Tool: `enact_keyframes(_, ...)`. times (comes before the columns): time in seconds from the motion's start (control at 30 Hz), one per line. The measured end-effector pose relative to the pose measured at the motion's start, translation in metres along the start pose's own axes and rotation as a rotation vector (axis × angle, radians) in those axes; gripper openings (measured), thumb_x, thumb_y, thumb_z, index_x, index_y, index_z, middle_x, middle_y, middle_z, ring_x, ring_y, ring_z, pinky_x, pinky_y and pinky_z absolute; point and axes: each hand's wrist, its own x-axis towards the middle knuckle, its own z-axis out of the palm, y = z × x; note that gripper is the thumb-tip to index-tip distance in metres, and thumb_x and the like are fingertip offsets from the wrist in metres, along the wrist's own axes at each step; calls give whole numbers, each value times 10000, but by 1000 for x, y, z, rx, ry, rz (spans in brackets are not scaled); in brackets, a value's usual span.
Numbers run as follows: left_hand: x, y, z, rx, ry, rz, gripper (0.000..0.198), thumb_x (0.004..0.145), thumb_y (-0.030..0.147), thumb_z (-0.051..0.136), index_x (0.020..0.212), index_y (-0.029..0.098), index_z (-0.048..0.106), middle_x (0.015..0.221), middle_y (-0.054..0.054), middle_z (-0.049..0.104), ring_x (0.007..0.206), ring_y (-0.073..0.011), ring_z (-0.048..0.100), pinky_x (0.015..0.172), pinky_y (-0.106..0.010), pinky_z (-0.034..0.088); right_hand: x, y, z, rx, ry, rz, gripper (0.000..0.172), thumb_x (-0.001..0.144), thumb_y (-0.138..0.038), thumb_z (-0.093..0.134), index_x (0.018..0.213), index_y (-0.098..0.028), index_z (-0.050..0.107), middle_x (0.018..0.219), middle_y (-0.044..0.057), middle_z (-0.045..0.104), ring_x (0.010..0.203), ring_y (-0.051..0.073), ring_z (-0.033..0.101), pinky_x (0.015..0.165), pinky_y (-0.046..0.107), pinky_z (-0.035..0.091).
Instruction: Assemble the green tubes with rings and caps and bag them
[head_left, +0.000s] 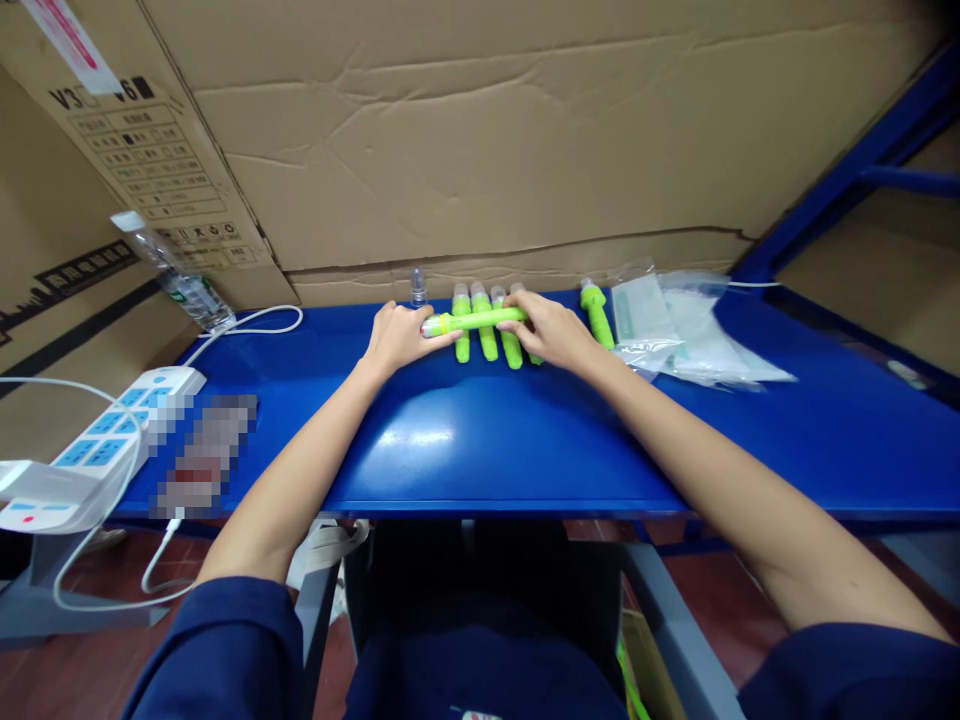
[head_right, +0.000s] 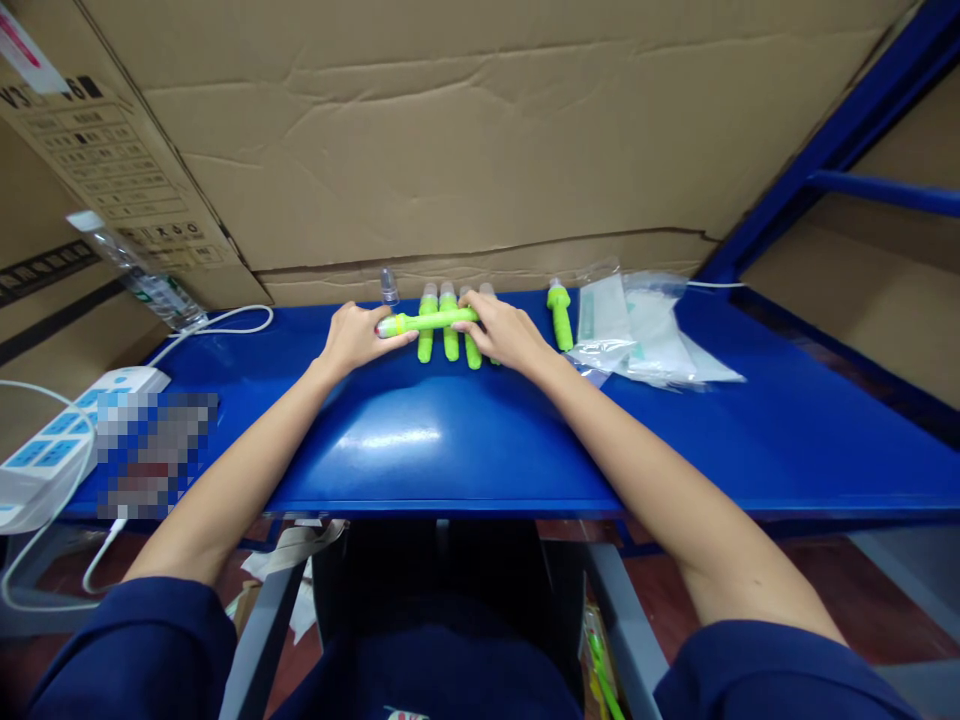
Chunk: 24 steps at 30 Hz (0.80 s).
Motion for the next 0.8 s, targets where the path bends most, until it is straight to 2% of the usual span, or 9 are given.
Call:
enact_keyframes(0.1,1,2,1,12,16,20,671,882,756,458,990,171,768,751,-128,747,820,-305,722,833,-385,445,1,-1,-1,-66,-18,2,316,957,-406,407,1071,-189,607,1100,145,684,911,293,632,691,348,405)
enact_keyframes(0.2,1,1,0,35,23,43,667,893,749,444,947,165,763,733,-131,742,795,-302,719,859,-401,435,4,-2,0,-4,-77,61,368,981,-425,327,868,-200,596,866,107,675,782,262,608,660,337,371)
enact_keyframes(0.3,1,-1,-3,35,5,77,658,822,783,530,929,170,742,728,-122,736,787,-303,716,868,-399,426,5,-4,2,79,-99,126,483,1011,-496,259,736,-214,539,680,66,591,671,228,558,644,327,357)
enact_keyframes(0.37,0,-3,-4,9,15,84,643,787,779,582,986,184,722,731,-99,734,790,-294,714,857,-381,424,5,-6,3,111,-61,127,488,1013,-530,278,800,-206,574,738,72,618,707,229,569,671,329,385)
enact_keyframes(0.43,0,-5,-4,-18,32,70,616,797,762,586,1030,205,710,737,-81,733,802,-287,713,834,-359,424,3,-9,3,137,-1,86,424,994,-543,373,985,-189,607,904,96,663,765,233,589,713,338,428)
enact_keyframes(0.53,0,-7,-3,-37,20,43,601,833,763,533,1000,220,731,726,-84,729,803,-288,712,773,-337,421,0,-13,1,149,64,5,404,952,-497,510,1202,-184,565,1141,136,638,792,229,605,756,356,474)
enact_keyframes(0.6,0,-6,-3,-42,-3,35,618,851,764,499,995,218,751,716,-91,727,787,-292,710,736,-334,415,-1,-14,-2,94,80,-21,369,957,-443,509,1210,-184,577,1189,154,629,848,249,622,779,367,480)
enact_keyframes(0.7,0,-3,-4,-44,-26,44,609,923,701,420,990,209,772,710,-100,727,772,-289,707,723,-342,410,-2,-15,-6,-52,41,-40,328,975,-398,462,1128,-169,640,1115,167,682,996,305,624,819,377,459)
enact_keyframes(0.8,1,-3,-4,-13,-27,59,624,991,607,312,929,197,779,699,-110,723,771,-280,707,744,-353,411,0,-15,-7,-117,-69,7,343,981,-394,430,1041,-166,678,1013,153,721,958,305,638,754,356,432)
